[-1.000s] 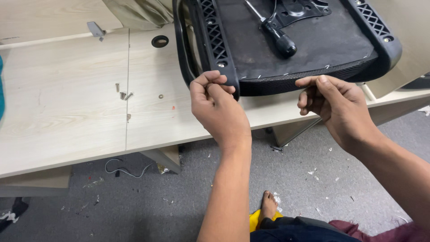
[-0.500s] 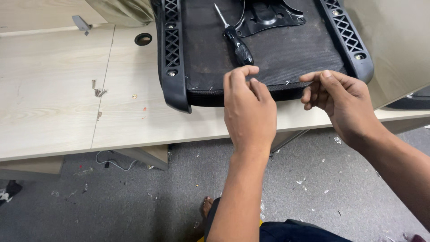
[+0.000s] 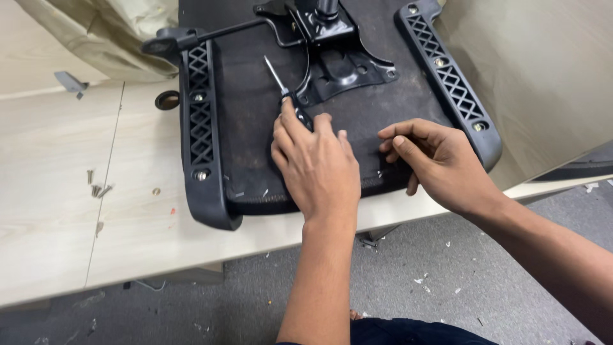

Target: The person uses a screwdriver to remove screws from the underside of an office chair, detaching the seat from the central column and base. They then remove screws from the armrests, separating them from the seat.

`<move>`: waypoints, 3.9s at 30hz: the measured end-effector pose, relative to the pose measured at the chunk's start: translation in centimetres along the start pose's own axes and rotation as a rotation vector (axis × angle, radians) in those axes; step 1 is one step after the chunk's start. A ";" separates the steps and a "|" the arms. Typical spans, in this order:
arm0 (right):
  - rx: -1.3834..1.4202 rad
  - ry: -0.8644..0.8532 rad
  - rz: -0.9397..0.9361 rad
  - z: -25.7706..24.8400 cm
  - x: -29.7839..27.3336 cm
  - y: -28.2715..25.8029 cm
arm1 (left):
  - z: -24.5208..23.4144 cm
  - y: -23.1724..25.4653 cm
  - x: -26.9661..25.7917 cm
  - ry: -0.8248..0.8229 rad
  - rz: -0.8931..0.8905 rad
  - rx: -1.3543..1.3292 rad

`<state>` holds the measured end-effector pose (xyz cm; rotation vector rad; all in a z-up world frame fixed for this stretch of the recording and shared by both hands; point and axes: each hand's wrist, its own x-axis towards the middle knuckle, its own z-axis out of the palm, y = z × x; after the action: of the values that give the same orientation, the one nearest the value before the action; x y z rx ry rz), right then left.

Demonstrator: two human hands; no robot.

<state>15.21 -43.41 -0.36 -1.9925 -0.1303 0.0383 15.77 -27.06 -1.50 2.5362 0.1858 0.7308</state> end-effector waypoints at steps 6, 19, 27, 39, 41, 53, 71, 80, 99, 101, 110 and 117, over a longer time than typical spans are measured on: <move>-0.309 0.125 -0.177 -0.3 4.1 0.1 | 0.2 -1.3 2.9 0.029 -0.036 0.096; -0.734 0.269 -0.438 -0.1 12.9 3.8 | -0.1 -3.0 6.0 0.111 -0.162 0.369; -0.579 0.210 -0.455 -1.3 14.9 3.6 | 0.8 -1.1 7.2 0.067 -0.228 0.484; -0.427 0.203 -0.480 -1.7 18.1 4.2 | 5.9 1.4 8.3 0.114 -0.063 0.035; -0.443 0.209 -0.529 -1.8 18.0 4.1 | 6.2 1.3 8.8 0.106 -0.084 0.060; -0.396 0.223 -0.483 -1.5 17.8 3.6 | 7.8 0.1 11.4 0.154 -0.119 0.128; -0.524 0.240 -0.530 -1.0 17.6 3.3 | 5.3 0.6 11.3 0.081 -0.156 0.021; -0.682 0.153 -0.336 -0.6 20.4 3.6 | 4.6 1.4 10.0 0.014 -0.226 0.306; -0.771 -0.089 -0.707 -2.4 19.5 2.6 | 3.0 1.3 9.0 -0.146 -0.174 0.346; -0.765 -0.094 -0.700 -2.5 19.6 2.5 | 3.1 1.5 9.3 -0.132 -0.176 0.364; -0.845 -0.184 -0.510 -2.9 18.6 0.9 | 2.2 1.5 9.4 -0.238 -0.202 0.278; -0.984 -0.230 -0.381 -2.9 18.7 0.5 | 0.6 1.8 9.9 -0.369 -0.343 0.093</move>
<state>34.04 -44.25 0.99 -2.8957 -0.8013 -0.0543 24.44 -26.34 3.53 2.5768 0.5203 0.1220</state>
